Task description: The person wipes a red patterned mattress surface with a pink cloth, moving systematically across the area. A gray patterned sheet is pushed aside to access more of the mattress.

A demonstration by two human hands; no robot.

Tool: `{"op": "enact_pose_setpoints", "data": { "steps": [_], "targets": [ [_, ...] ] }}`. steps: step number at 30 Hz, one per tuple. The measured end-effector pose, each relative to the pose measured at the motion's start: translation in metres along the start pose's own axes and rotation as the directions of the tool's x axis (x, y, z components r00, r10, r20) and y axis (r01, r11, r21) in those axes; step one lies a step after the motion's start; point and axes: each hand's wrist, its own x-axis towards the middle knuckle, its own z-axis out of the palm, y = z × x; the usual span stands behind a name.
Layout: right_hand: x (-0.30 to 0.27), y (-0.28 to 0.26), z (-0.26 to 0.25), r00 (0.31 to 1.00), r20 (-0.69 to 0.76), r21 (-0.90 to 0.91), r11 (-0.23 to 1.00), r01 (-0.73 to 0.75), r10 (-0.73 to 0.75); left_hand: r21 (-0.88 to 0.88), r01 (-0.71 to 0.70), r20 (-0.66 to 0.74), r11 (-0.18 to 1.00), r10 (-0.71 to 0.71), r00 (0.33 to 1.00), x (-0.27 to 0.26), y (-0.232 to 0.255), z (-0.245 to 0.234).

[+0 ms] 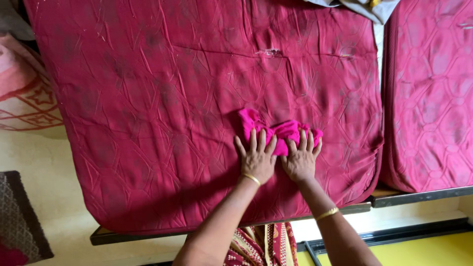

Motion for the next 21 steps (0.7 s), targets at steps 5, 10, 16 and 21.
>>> {"op": "enact_pose_setpoints", "data": {
  "steps": [5,10,16,21],
  "targets": [
    [-0.045,-0.002,0.017,0.998,-0.052,0.072,0.997,0.04,-0.037,0.001,-0.038,0.06,0.999,0.038,0.998,-0.043,-0.004,0.031],
    [-0.051,0.0,0.036,0.998,-0.057,0.057,0.998,0.041,-0.038,-0.009,-0.059,0.111,0.998,0.059,0.992,-0.051,-0.019,0.068],
    [-0.047,0.004,0.051,0.999,-0.032,0.063,0.998,0.005,-0.003,0.003,-0.082,0.053,0.997,0.082,0.995,-0.051,-0.028,0.092],
    [-0.045,0.006,0.054,0.997,-0.07,0.071,0.997,0.03,-0.025,0.023,-0.091,0.035,0.996,0.09,0.995,-0.049,-0.03,0.096]
  ]
}}
